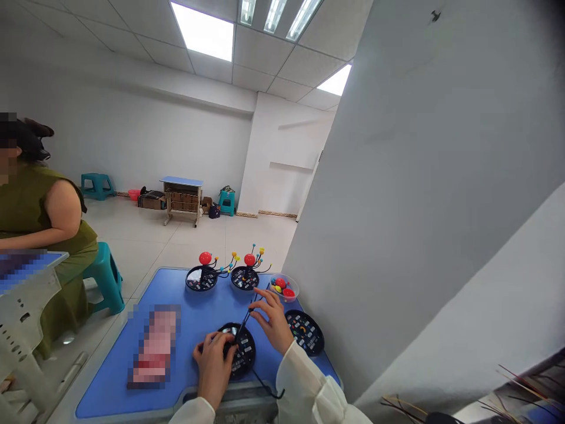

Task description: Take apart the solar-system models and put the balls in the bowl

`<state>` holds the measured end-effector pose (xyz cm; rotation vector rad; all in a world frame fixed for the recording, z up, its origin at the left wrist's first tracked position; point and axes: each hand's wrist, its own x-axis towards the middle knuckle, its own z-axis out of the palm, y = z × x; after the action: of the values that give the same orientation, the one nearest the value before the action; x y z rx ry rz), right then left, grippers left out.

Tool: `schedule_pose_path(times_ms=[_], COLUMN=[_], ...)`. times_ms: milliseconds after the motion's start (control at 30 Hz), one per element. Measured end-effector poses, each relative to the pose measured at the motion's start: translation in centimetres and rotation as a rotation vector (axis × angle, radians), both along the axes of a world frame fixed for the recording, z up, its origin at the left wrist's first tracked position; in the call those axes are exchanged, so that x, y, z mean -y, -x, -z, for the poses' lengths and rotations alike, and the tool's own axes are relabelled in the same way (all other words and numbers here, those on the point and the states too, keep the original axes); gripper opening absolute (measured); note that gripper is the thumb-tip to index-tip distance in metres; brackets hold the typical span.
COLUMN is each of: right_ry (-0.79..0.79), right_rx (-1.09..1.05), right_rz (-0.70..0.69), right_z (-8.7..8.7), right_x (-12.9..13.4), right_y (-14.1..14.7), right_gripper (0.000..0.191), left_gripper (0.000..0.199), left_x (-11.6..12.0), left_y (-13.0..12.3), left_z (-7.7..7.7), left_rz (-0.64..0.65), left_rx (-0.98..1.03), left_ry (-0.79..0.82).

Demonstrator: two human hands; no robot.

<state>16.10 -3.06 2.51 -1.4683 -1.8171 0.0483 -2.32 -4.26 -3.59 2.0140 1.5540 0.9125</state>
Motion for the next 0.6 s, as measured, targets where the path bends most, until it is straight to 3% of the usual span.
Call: schedule_pose_path(times_ms=[300,600], right_ry=[0.047,0.076], right_rx=[-0.069,-0.02], right_rz=[0.22,0.292], right_z=[1.1,0.9], right_x=[-4.1,-6.3], right_y=[-8.8,-11.2], right_gripper=[0.027,0.027], left_gripper=[0.021,0.026], left_x=[0.1,-0.6], left_y=[-0.2,-0.9], left_z=[-0.1,1.1], left_rz=[0.017,0.025], left_rx=[0.038,0.03], left_ry=[0.044,0.121])
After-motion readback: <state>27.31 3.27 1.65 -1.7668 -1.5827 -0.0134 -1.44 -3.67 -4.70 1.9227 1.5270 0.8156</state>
